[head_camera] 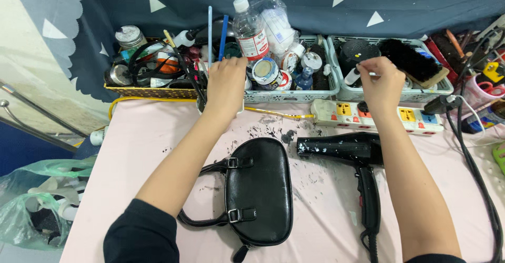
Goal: The person detaches a strap from a black handbag, opens small jars of dye or cleaner, and applies a substance to the bag's trim using a thin brush.
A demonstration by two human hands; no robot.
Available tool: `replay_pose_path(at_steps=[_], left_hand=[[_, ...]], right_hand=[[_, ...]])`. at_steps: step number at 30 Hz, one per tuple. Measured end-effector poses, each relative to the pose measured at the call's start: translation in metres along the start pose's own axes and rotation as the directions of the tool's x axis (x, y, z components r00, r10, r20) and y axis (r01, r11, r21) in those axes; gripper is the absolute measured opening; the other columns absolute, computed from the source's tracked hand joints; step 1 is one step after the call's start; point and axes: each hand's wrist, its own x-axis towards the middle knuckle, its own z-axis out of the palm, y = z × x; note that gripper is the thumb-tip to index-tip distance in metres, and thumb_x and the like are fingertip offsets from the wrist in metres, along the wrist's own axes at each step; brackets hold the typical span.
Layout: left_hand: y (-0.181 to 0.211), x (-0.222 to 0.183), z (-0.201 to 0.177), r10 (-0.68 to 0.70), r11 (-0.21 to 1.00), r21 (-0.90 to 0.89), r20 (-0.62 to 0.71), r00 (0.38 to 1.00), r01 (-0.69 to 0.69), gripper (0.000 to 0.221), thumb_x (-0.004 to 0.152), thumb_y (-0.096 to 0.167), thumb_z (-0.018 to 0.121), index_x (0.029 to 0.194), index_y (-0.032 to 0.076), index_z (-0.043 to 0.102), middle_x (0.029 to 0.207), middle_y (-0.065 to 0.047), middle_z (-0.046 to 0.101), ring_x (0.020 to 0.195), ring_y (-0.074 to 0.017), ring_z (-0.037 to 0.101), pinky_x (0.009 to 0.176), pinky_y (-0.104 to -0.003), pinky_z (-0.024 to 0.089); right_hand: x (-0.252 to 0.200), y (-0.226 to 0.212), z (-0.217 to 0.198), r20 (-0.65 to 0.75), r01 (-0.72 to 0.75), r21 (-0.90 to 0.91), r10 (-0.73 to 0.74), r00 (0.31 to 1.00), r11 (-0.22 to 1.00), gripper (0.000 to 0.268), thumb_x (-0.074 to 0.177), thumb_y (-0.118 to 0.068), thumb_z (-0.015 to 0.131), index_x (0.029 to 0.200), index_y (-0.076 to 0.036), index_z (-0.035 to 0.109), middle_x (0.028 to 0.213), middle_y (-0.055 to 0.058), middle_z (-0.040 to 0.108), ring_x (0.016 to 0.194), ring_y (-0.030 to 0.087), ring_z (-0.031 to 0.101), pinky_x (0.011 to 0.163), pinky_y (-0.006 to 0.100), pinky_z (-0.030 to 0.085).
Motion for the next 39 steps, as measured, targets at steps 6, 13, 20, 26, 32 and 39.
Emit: replay_pose_path(at_steps=[6,13,20,26,32,39], left_hand=[[0.003,0.028,0.048,-0.119,0.782,0.608,0.360,0.925,-0.136,0.029,0.095,0.013,0.055,0.115,0.005,0.074,0.109,-0.011,0.074,0.111,-0.0288,0.065,0.112,-0.046,0.025],[-0.004,0.060,0.052,-0.215,0.819,0.535,0.618,0.757,-0.205,0.033,0.093,0.022,0.058,0.117,0.004,0.073,0.115,-0.012,0.071,0.119,-0.0319,0.060,0.121,-0.056,0.001],[0.012,0.062,-0.027,0.104,0.857,0.503,0.054,0.993,-0.117,0.017,0.097,0.017,0.062,0.100,0.006,0.074,0.093,-0.011,0.067,0.105,-0.0300,0.063,0.125,-0.061,-0.005],[0.018,0.014,-0.118,0.084,0.939,0.338,-0.031,0.996,-0.069,0.060,0.056,0.038,0.088,0.104,0.006,0.073,0.093,-0.014,0.064,0.102,-0.0335,0.061,0.121,-0.062,-0.001],[0.022,-0.029,-0.146,0.015,0.974,0.224,0.033,0.999,-0.022,0.071,0.047,0.038,0.094,0.108,0.006,0.074,0.096,-0.013,0.065,0.106,-0.0341,0.059,0.119,-0.064,0.002],[0.018,-0.058,-0.133,0.016,0.999,0.035,0.154,0.988,-0.021,0.066,0.055,0.039,0.094,0.112,0.012,0.074,0.095,-0.012,0.064,0.104,-0.0335,0.059,0.123,-0.058,0.012]], right_hand=[[0.014,-0.072,-0.004,0.028,0.073,0.082,-0.075,0.997,0.994,0.007,0.100,0.003,0.076,0.104,0.004,0.070,0.102,0.014,0.076,0.093,0.021,0.077,0.080,0.031,0.062],[0.014,-0.108,0.007,0.096,-0.026,0.239,0.003,0.995,0.971,0.008,0.098,0.002,0.075,0.103,0.002,0.069,0.103,0.010,0.077,0.098,0.017,0.077,0.085,0.029,0.063],[0.007,-0.132,0.029,0.150,-0.098,0.451,0.032,0.988,0.887,0.010,0.098,-0.001,0.076,0.102,0.001,0.067,0.103,0.007,0.076,0.099,0.014,0.076,0.083,0.027,0.061],[0.006,-0.162,0.095,0.163,0.011,0.521,-0.112,0.980,0.853,0.011,0.095,-0.001,0.077,0.104,-0.002,0.070,0.100,0.006,0.075,0.089,0.013,0.072,0.077,0.027,0.060],[0.009,-0.173,0.163,0.114,0.240,0.201,-0.265,0.957,0.950,0.016,0.079,-0.012,0.086,0.090,-0.010,0.075,0.087,0.009,0.071,0.074,0.025,0.068,0.066,0.037,0.054],[0.010,-0.162,0.195,0.313,0.234,0.218,-0.295,0.903,0.947,0.012,0.082,-0.011,0.082,0.092,-0.008,0.076,0.082,0.011,0.069,0.075,0.029,0.070,0.069,0.041,0.055]])
